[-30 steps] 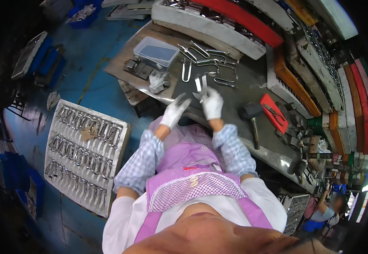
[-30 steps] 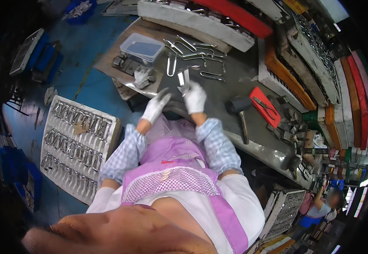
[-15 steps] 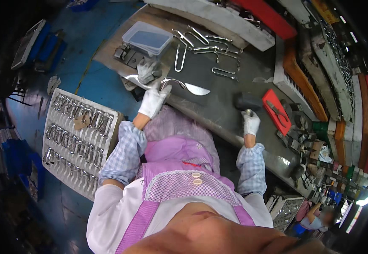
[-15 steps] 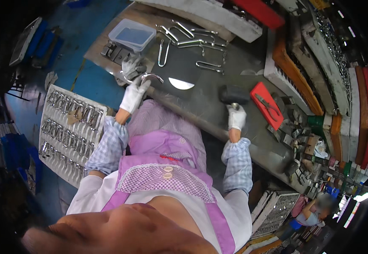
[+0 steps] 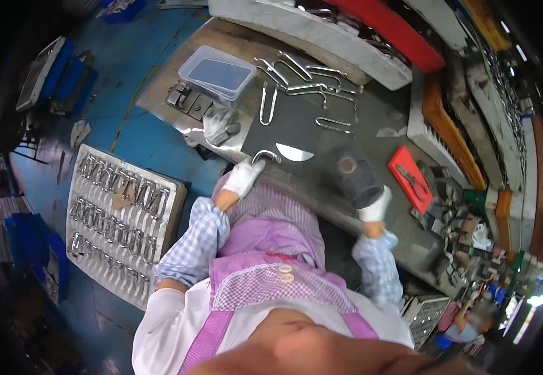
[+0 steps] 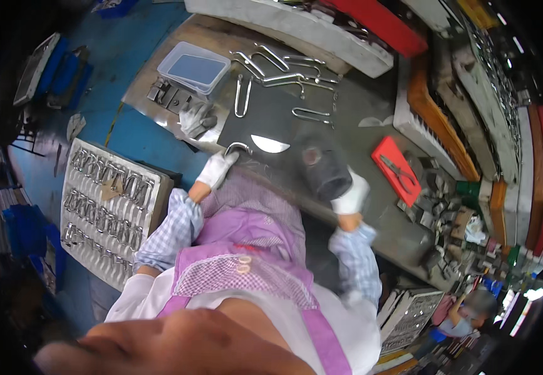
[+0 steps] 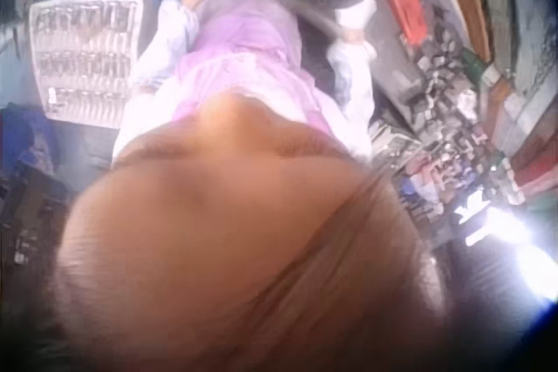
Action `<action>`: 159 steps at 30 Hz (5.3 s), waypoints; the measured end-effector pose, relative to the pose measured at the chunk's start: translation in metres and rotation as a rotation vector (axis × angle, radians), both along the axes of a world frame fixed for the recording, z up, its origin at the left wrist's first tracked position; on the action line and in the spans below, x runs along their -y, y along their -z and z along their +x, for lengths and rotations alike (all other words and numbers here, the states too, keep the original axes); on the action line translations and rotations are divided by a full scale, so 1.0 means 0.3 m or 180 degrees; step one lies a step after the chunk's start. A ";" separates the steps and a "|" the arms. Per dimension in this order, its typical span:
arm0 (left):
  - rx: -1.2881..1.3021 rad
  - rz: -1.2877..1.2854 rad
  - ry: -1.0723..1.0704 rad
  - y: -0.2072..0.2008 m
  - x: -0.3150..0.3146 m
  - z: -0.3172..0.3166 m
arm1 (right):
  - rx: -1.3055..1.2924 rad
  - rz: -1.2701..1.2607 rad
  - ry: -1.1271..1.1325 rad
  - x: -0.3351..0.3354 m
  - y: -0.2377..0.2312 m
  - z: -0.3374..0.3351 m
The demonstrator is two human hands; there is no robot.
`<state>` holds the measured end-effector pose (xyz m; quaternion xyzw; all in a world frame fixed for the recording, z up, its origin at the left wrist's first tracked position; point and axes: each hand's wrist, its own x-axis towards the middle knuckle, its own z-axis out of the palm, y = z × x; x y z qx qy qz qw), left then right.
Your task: The person assembles small metal components by fitting metal brackets and metal clips together, then tapping them with a rubber mallet.
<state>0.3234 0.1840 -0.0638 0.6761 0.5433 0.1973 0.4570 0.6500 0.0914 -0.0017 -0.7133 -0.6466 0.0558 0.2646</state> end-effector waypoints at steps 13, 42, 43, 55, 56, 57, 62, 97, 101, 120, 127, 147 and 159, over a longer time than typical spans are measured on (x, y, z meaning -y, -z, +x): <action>0.2178 -0.1505 -0.0866 -0.116 0.110 -0.019 | 0.0469 -0.0510 0.0056 -0.244 0.056 -0.422; 0.1542 -0.0792 -0.0314 -0.210 0.075 0.024 | -0.0292 -0.0371 0.0258 -0.045 0.066 -0.353; 0.1580 -0.0728 -0.0382 -0.178 0.062 0.004 | -0.0612 -0.0390 0.0349 -0.028 0.025 -0.305; -0.2009 0.0168 0.1437 -0.087 -0.179 0.050 | -0.2742 -0.1097 0.1905 0.041 -0.109 -0.061; -0.2059 0.0138 0.1402 -0.108 -0.188 0.085 | -0.3430 -0.1003 0.1598 0.018 -0.187 -0.122; -0.2128 0.0074 0.1372 -0.122 -0.192 0.097 | -0.4121 -0.0930 0.1265 0.009 -0.268 -0.191; -0.2274 -0.0066 0.1704 -0.104 -0.180 0.100 | 0.0595 0.0433 -0.0652 -0.056 -0.183 -0.274; 0.1819 0.0470 -0.0969 -0.107 0.252 0.038 | -0.2628 -0.0490 0.0392 0.038 -0.195 -0.675; 0.1687 0.0513 -0.0941 -0.064 0.246 0.032 | -0.2552 -0.1159 0.0147 0.004 -0.217 -0.647; -0.0931 -0.0805 -0.3310 -0.306 0.636 -1.330 | 0.1362 -0.0562 -0.0172 -0.257 0.115 -0.326; -0.1620 -0.0169 -0.3910 -0.117 0.978 -2.243 | 0.1290 -0.0673 -0.0305 -0.370 0.102 -0.393; -0.1601 0.1526 -0.3694 0.242 0.621 -2.111 | 0.1748 -0.0730 -0.0108 -0.296 0.018 -0.484; 0.0662 0.2018 -0.2564 -0.151 0.181 -0.981 | -0.0238 -0.1002 0.0484 -0.638 0.023 -0.630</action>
